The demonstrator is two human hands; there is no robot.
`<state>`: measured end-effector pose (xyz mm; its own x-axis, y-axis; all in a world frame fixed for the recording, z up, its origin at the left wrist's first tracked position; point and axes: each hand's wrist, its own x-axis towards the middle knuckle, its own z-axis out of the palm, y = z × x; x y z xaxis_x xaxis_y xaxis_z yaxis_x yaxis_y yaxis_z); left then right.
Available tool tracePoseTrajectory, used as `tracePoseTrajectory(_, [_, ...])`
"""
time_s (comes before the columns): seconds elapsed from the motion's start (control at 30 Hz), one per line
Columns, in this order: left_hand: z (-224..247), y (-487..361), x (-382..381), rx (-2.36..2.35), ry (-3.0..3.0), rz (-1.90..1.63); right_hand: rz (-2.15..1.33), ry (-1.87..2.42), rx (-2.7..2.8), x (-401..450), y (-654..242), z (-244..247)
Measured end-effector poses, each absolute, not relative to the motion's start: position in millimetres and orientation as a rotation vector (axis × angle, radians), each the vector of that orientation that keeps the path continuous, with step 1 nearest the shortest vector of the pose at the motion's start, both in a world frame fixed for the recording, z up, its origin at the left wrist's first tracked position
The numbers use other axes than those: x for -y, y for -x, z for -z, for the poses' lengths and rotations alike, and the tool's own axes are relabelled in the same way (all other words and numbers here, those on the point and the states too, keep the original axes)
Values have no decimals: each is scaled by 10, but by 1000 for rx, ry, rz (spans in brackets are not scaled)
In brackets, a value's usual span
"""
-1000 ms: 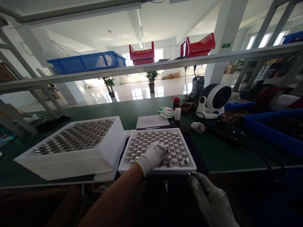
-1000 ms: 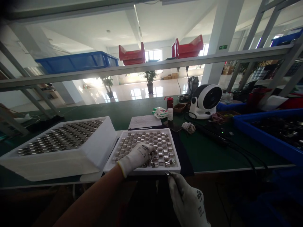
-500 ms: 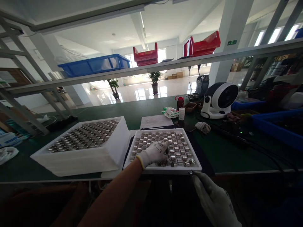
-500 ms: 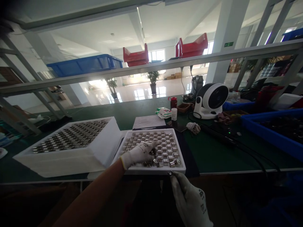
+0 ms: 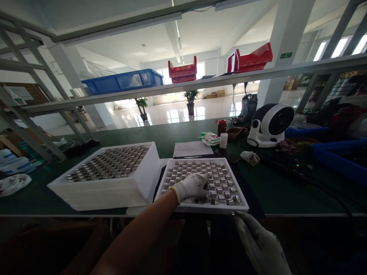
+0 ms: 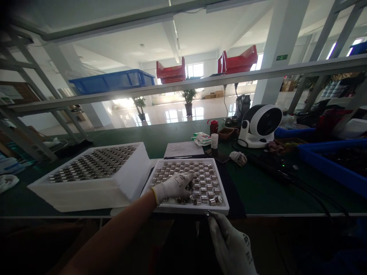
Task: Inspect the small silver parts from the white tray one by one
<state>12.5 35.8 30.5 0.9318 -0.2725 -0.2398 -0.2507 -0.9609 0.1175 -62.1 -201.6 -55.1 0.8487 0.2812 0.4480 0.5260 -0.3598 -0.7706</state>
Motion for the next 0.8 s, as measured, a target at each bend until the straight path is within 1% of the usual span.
tracePoseTrajectory(0.17, [-268, -193, -284, 426, -2931, 446, 325, 1983, 609, 1970, 633, 517])
tracePoseTrajectory(0.27, [-320, -205, -315, 377, -2805, 384, 317, 1969, 620, 1971, 649, 505])
tracePoseTrajectory(0.37, [-440, -37, -433, 312, -2518, 241, 251, 1945, 596, 2037, 627, 538])
tracePoseTrajectory(0.47, [-484, 316, -479, 318, -2171, 135, 209, 1872, 655, 2109, 579, 605])
tracePoseTrajectory(0.57, [-309, 747, -346, 290, -1804, 101, 174, 1803, 703, 2080, 586, 643])
tracePoseTrajectory(0.63, [-89, 1007, -193, 143, -1418, 154, 105, 1813, 692, 1998, 660, 628])
tracePoseTrajectory(0.7, [133, 1207, -50, 4, -1363, 76, 8, 1834, 661, 1896, 785, 587])
tracePoseTrajectory(0.8, [327, 1371, 85, -128, -1527, -168, -131, 1858, 597, 1769, 1000, 501])
